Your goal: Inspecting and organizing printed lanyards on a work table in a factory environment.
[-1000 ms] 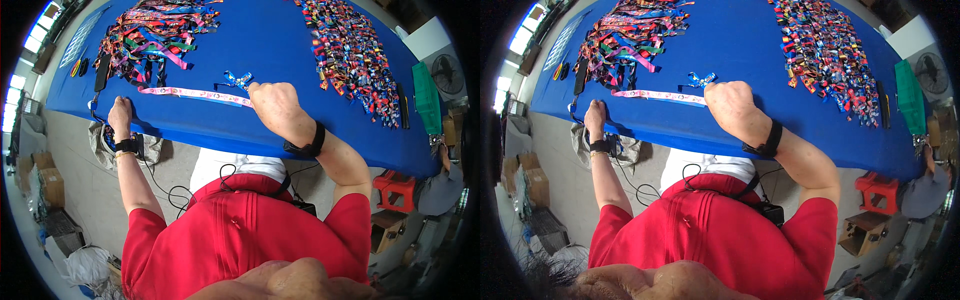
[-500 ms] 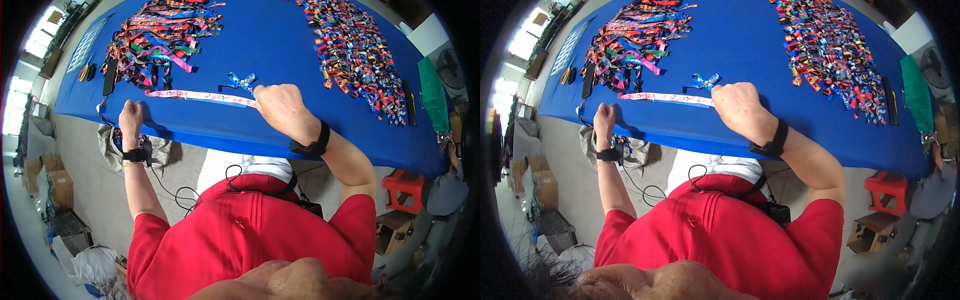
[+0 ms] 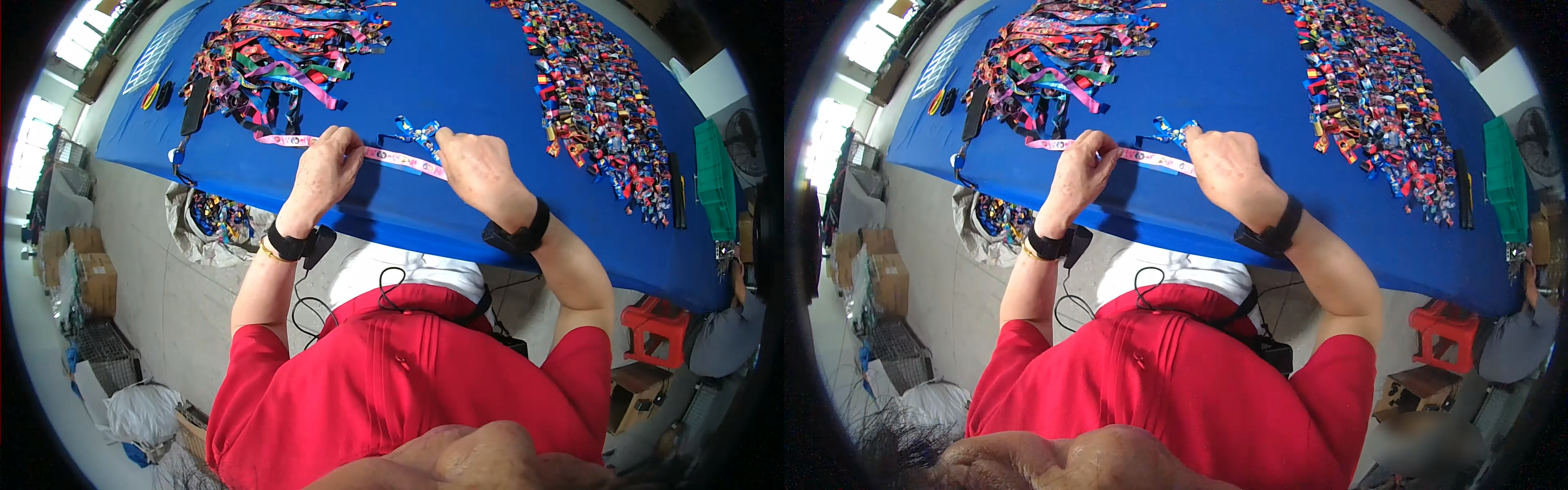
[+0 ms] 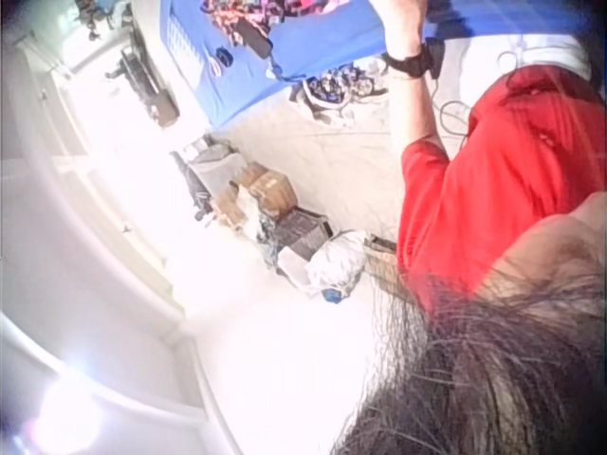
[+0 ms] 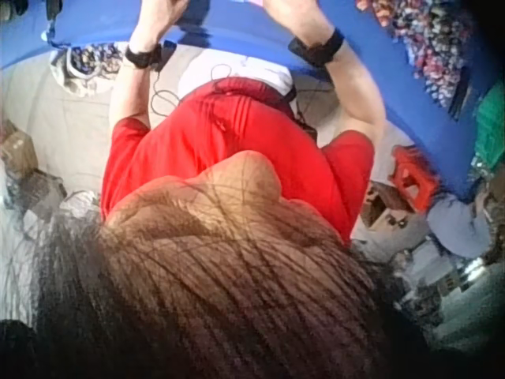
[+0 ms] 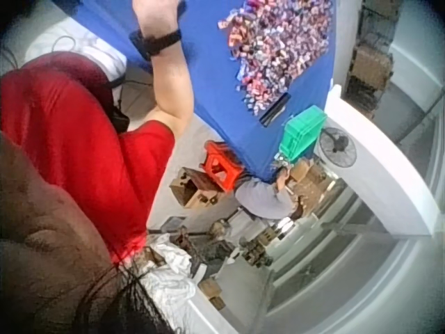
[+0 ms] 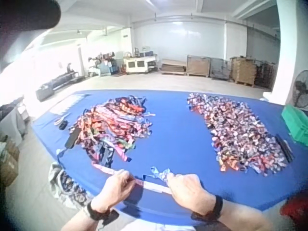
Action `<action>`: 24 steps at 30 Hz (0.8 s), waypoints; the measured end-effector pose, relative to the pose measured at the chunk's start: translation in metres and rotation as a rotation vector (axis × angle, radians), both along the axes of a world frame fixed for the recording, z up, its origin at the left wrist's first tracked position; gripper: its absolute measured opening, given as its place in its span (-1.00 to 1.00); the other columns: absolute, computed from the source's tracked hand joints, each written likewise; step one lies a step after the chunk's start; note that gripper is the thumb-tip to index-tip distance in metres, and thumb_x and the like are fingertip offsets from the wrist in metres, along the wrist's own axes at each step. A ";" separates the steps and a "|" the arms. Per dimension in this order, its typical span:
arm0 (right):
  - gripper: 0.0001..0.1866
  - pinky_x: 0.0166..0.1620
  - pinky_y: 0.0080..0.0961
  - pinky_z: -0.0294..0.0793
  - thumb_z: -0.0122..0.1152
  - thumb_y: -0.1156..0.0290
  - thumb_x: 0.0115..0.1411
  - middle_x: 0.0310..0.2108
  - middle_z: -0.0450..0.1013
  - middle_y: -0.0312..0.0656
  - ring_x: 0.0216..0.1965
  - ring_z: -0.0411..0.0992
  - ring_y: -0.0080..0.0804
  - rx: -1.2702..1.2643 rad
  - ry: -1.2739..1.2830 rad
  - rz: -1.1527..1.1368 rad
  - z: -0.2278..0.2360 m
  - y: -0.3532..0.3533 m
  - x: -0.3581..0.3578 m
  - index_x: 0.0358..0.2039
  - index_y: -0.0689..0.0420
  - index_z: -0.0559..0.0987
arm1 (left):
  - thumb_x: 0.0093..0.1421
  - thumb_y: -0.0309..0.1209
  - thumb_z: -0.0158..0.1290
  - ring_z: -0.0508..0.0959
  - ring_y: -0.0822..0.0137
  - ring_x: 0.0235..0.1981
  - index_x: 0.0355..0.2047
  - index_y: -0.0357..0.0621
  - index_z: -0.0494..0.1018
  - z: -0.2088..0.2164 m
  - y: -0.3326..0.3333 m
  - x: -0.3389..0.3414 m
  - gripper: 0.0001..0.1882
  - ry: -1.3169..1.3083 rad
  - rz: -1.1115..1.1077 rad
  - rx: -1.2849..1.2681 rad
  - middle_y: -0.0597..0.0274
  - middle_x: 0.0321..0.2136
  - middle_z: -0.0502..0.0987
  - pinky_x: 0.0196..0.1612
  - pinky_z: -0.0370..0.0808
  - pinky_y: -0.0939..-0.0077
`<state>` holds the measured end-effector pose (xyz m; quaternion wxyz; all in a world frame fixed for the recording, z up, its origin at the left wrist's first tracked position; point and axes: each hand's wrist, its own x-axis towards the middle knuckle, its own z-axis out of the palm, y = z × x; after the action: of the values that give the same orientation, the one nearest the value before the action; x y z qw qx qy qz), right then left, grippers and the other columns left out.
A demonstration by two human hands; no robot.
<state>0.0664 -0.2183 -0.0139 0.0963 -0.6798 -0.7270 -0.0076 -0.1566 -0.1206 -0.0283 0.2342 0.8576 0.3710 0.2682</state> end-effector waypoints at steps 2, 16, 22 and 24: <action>-0.85 -0.39 -0.17 0.50 0.13 0.37 0.21 -0.54 0.52 -0.06 -0.44 0.55 -0.08 -0.045 0.000 -0.038 -0.004 0.001 0.008 -0.33 0.18 0.44 | 0.17 -0.44 0.16 0.50 0.22 -0.53 -0.38 -0.26 0.48 -0.001 0.002 0.006 -0.87 -0.013 -0.012 0.008 0.08 -0.46 0.49 -0.47 0.41 0.42; -0.88 -0.31 -0.21 0.55 0.11 0.47 0.14 -0.30 0.47 0.05 -0.31 0.56 -0.07 0.057 0.069 0.043 -0.009 0.057 0.004 -0.30 0.21 0.50 | 0.13 -0.38 0.15 0.53 -0.01 -0.37 -0.33 -0.18 0.56 -0.024 0.017 0.053 -0.85 0.137 -0.045 0.073 0.03 -0.37 0.48 -0.29 0.47 0.20; -0.84 -0.18 -0.17 0.54 0.14 0.47 0.10 -0.23 0.49 0.04 -0.19 0.53 -0.03 -0.048 0.117 0.058 -0.020 0.070 -0.001 -0.27 0.19 0.52 | 0.09 -0.41 0.15 0.52 -0.03 -0.33 -0.37 -0.19 0.51 -0.031 0.020 0.055 -0.87 0.151 -0.064 0.073 0.02 -0.38 0.47 -0.26 0.46 0.16; -0.85 -0.18 -0.15 0.51 0.13 0.45 0.14 -0.24 0.48 0.02 -0.19 0.51 -0.01 -0.068 0.128 0.064 -0.022 0.074 -0.002 -0.27 0.18 0.51 | 0.10 -0.41 0.12 0.52 -0.05 -0.31 -0.38 -0.20 0.49 -0.030 0.025 0.055 -0.87 0.194 -0.101 0.061 0.01 -0.39 0.47 -0.25 0.46 0.14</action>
<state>0.0646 -0.1447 -0.0364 0.1200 -0.6580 -0.7407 0.0637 -0.1019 -0.0956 -0.0580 0.1843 0.9038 0.3401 0.1832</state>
